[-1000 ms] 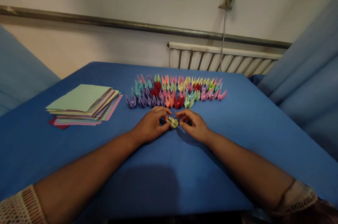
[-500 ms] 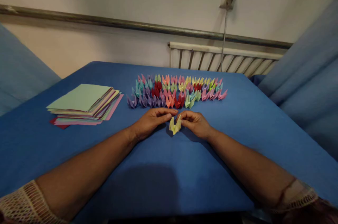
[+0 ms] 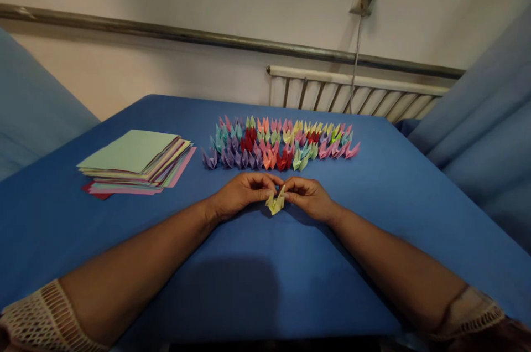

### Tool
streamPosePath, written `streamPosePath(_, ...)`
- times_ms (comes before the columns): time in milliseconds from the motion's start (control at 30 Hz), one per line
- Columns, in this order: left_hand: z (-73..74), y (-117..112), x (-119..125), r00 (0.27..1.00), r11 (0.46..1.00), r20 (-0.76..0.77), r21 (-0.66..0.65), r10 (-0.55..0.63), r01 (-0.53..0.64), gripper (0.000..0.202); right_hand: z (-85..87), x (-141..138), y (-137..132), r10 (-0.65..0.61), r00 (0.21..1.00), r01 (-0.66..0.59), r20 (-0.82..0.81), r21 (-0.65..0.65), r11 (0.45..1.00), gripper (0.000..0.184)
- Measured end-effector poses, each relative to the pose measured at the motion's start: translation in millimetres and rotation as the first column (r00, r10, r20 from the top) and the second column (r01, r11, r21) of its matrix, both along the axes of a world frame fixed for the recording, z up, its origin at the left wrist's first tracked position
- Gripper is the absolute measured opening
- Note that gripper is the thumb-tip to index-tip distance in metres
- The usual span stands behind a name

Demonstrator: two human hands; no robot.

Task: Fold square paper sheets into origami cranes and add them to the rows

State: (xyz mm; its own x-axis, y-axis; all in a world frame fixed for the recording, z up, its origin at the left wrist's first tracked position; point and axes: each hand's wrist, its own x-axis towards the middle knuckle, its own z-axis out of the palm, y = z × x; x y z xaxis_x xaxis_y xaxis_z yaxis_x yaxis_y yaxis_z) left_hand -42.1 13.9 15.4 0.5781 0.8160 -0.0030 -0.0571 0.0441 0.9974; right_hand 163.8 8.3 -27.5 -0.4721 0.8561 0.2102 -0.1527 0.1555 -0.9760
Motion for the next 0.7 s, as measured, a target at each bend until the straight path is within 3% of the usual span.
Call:
streamPosePath(433, -5.9, 3.9, 0.6, 0.999, 0.997, 0.032, -0.072, -0.005, 0.007, 0.012, 1.6, -2.9, -5.1, -0.068, 0.997, 0.065, 0.037, 0.059, 0.996, 0.020)
streamPosePath(700, -9.7, 3.8, 3.7, 0.998, 0.995, 0.017, -0.076, 0.064, -0.063, 0.016, -0.3, -1.3, -4.9, -0.094, 0.992, 0.083, 0.089, 0.121, 0.989, 0.015)
